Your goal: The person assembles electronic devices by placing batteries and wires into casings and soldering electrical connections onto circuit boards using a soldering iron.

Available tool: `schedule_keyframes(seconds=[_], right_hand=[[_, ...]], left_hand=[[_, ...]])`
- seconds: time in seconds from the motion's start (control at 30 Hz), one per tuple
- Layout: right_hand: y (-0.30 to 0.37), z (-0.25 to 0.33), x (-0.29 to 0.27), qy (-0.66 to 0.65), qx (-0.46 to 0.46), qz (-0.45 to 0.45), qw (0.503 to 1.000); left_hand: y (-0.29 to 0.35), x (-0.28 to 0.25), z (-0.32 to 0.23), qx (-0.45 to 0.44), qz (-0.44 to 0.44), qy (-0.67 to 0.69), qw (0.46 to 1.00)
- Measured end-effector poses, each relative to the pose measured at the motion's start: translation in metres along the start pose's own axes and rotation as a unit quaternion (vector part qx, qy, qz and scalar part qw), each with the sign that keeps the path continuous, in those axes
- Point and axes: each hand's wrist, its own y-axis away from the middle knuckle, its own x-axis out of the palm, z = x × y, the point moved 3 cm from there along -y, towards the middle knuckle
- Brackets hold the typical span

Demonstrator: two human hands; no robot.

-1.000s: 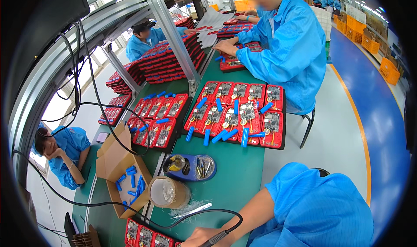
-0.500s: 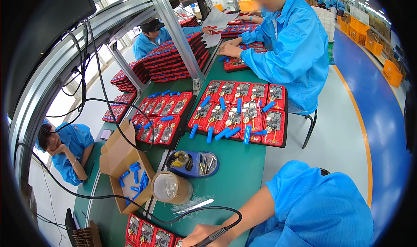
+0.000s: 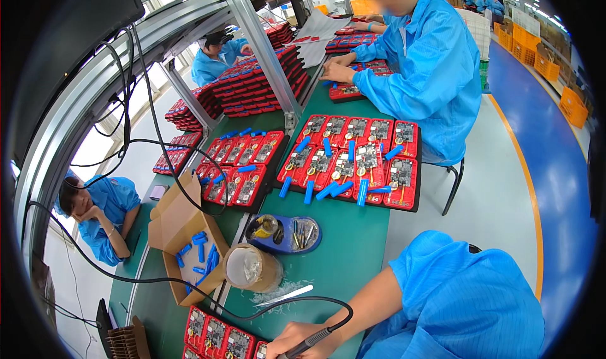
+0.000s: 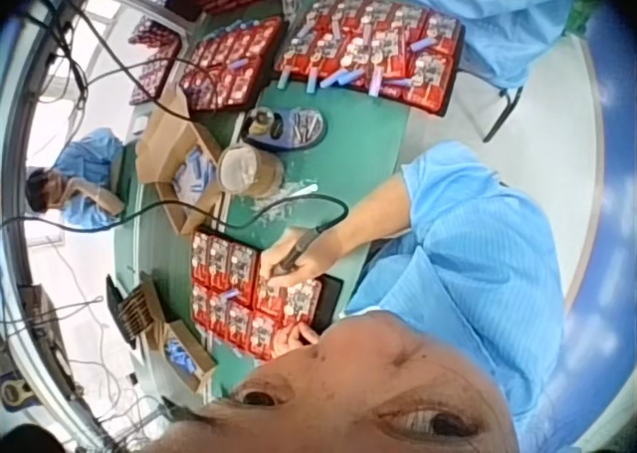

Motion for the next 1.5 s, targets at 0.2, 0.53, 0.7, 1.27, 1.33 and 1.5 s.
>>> schedule_keyframes(seconds=[0.2,0.53,0.7,1.27,1.33,1.5], right_hand=[[0.001,-0.003,-0.001,0.002,0.026,0.021,0.999],[-0.005,0.002,-0.007,0.049,-0.027,0.000,0.998],[-0.006,0.003,-0.006,0.032,-0.023,0.039,0.998],[0.016,0.005,-0.009,0.015,-0.004,0.100,0.995],[0.018,0.003,-0.005,0.011,0.017,0.147,0.989],[0.018,0.008,0.003,0.007,0.019,0.152,0.988]], left_hand=[[-0.002,0.001,0.003,-0.035,0.041,-0.009,0.999],[-0.018,-0.004,-0.008,-0.134,0.060,0.057,0.988],[-0.004,-0.001,-0.002,-0.154,0.067,0.037,0.985],[-0.008,0.001,0.019,-0.265,0.124,0.103,0.951],[-0.007,0.002,0.020,-0.275,0.134,0.103,0.947],[0.000,0.000,0.015,-0.275,0.135,0.102,0.947]])
